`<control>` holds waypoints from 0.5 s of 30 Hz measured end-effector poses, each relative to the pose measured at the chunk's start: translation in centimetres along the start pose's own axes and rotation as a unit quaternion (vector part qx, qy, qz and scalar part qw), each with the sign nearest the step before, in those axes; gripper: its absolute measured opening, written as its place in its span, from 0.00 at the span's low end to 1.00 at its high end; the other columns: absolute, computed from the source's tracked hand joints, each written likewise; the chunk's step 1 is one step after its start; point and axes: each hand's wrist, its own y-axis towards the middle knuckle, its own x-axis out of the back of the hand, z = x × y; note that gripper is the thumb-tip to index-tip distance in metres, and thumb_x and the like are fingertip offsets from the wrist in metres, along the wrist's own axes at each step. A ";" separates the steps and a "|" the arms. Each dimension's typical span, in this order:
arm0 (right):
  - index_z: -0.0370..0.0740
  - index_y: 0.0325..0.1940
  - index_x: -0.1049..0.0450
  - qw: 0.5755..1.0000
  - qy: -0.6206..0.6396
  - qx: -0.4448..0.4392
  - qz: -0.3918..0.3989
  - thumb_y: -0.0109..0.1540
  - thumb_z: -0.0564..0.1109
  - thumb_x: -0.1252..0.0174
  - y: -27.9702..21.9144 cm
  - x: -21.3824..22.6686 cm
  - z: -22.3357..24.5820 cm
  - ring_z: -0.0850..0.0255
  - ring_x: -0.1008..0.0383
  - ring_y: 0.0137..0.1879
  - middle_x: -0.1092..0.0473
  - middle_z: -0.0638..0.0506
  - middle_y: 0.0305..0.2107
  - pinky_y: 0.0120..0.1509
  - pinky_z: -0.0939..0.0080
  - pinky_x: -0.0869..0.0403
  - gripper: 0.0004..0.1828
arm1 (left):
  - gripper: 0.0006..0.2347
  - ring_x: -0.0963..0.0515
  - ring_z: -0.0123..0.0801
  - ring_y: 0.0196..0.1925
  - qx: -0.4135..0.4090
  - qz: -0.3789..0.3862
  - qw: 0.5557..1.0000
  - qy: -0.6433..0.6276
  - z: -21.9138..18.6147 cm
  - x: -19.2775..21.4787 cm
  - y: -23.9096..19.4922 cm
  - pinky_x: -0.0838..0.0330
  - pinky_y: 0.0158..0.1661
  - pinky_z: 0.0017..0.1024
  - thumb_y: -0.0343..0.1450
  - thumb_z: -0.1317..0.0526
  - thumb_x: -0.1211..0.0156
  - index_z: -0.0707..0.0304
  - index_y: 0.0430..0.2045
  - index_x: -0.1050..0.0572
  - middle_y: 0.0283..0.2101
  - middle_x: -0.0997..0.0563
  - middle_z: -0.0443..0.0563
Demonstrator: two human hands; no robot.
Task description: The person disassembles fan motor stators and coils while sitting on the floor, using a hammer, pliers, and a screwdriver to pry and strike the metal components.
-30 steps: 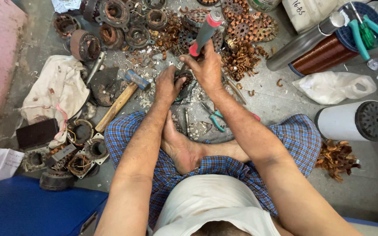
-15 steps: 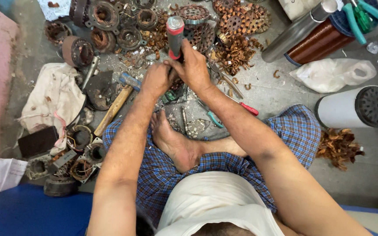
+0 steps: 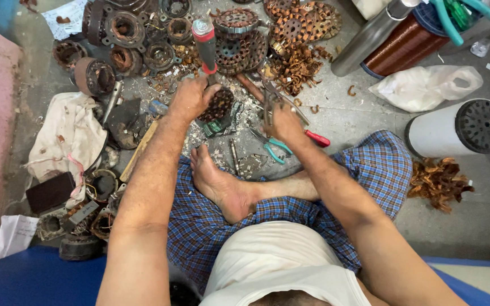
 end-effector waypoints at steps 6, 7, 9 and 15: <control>0.31 0.63 0.29 0.987 0.102 0.081 -0.099 0.52 0.34 0.43 1.4 -4.1 -4.8 0.39 0.22 0.51 0.25 0.31 0.43 0.58 0.45 0.24 0.32 | 0.17 0.15 0.49 0.33 0.033 0.032 0.999 -0.006 -0.7 -0.3 -0.2 0.19 0.38 0.47 0.75 0.48 0.41 0.66 0.43 0.22 0.30 0.17 0.62; 0.33 0.62 0.26 0.978 0.170 0.076 -0.093 0.53 0.33 0.47 1.7 -3.8 -5.1 0.40 0.21 0.50 0.23 0.31 0.40 0.57 0.46 0.24 0.31 | 0.17 0.15 0.50 0.33 0.027 0.027 0.999 -0.002 -0.8 -0.3 -0.3 0.20 0.39 0.48 0.76 0.48 0.40 0.66 0.43 0.22 0.30 0.17 0.63; 0.34 0.65 0.30 0.965 0.255 -0.050 -0.029 0.55 0.35 0.50 2.1 -2.7 -5.7 0.34 0.22 0.46 0.24 0.33 0.40 0.51 0.40 0.24 0.32 | 0.17 0.15 0.53 0.34 0.009 0.010 1.000 0.002 -0.7 -0.1 -0.5 0.20 0.39 0.49 0.76 0.49 0.40 0.66 0.43 0.21 0.30 0.17 0.63; 0.34 0.64 0.30 0.963 0.080 0.144 -0.215 0.56 0.40 0.42 1.5 0.8 -8.8 0.39 0.24 0.53 0.27 0.32 0.47 0.58 0.45 0.25 0.31 | 0.19 0.17 0.58 0.37 0.004 0.001 0.999 0.045 -0.8 -0.1 -0.5 0.21 0.41 0.52 0.77 0.47 0.40 0.68 0.45 0.22 0.33 0.17 0.67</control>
